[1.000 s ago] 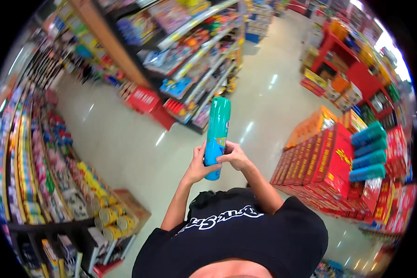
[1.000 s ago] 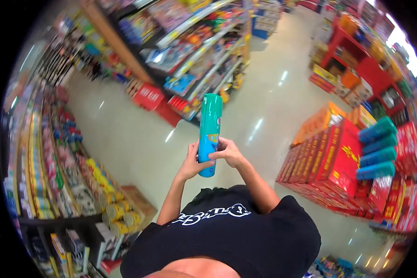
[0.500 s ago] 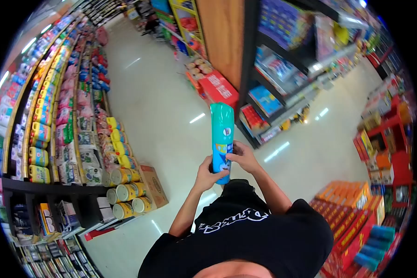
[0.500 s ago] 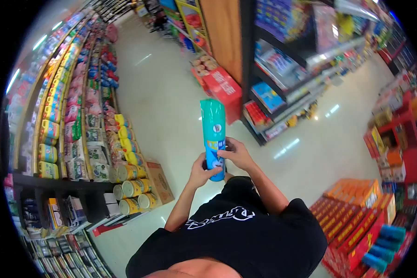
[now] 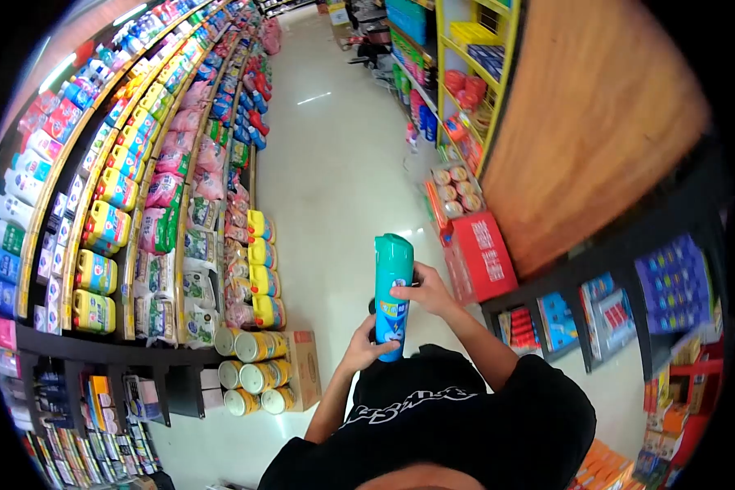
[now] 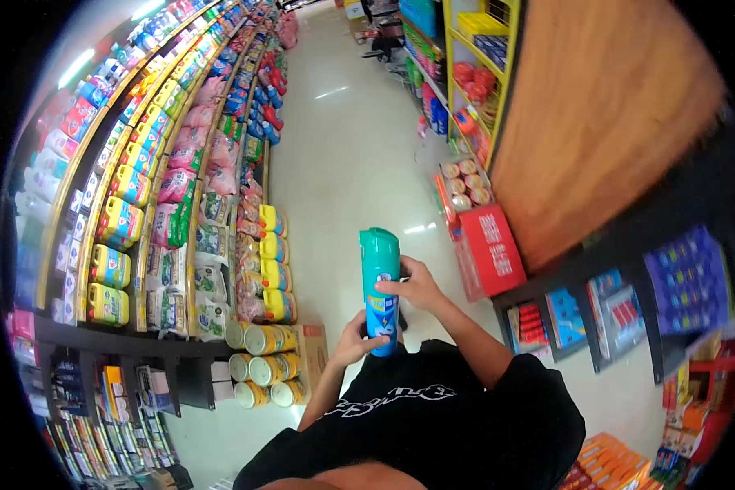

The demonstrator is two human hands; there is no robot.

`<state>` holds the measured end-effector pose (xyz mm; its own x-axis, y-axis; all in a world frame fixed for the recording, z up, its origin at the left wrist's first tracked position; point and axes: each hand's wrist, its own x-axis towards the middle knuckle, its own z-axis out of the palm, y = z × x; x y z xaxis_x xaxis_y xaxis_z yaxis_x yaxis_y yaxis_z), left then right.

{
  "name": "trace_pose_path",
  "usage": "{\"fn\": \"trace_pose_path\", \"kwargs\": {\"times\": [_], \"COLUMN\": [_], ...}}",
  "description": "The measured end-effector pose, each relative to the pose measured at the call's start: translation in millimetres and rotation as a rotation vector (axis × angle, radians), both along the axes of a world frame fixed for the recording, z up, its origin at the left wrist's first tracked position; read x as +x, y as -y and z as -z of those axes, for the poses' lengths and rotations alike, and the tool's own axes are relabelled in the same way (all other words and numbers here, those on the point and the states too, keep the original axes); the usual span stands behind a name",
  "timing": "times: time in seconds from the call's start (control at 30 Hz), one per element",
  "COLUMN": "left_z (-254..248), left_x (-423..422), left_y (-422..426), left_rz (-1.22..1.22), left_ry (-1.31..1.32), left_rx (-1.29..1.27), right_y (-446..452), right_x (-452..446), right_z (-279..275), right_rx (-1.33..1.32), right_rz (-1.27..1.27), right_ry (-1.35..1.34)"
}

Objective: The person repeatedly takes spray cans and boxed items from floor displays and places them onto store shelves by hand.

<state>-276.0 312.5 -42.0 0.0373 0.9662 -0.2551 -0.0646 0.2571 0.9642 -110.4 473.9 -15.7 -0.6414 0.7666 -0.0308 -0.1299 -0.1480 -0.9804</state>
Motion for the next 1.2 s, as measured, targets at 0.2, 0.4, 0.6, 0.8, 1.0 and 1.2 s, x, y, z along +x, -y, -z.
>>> {"fn": "trace_pose_path", "kwargs": {"times": [0.2,0.4,0.6,0.8,1.0,1.2], "left_z": [27,6,-16,15,9,31], "left_x": [-86,-163,-214,-243,-267,-301], "left_y": [-128,-312,-467,-618,-758,-886], "left_rz": [-0.011,0.124,0.317,0.481,0.537,0.346], "left_ry": [0.101,-0.037,-0.100,-0.125,-0.257,-0.423], "left_rx": [-0.032,0.066,0.159,0.079,0.016,0.159], "right_y": [-122,-273,-386,-519,-659,-776], "right_x": [-95,-145,-158,-177,-220,-266], "right_z": [5,-8,-27,11,10,13], "right_rx": [-0.108,0.007,-0.225,-0.240,-0.082,0.004], "right_rz": [0.061,0.270,0.431,0.485,0.555,0.805], "right_ry": [0.019,-0.045,-0.061,-0.073,-0.133,-0.116]}}
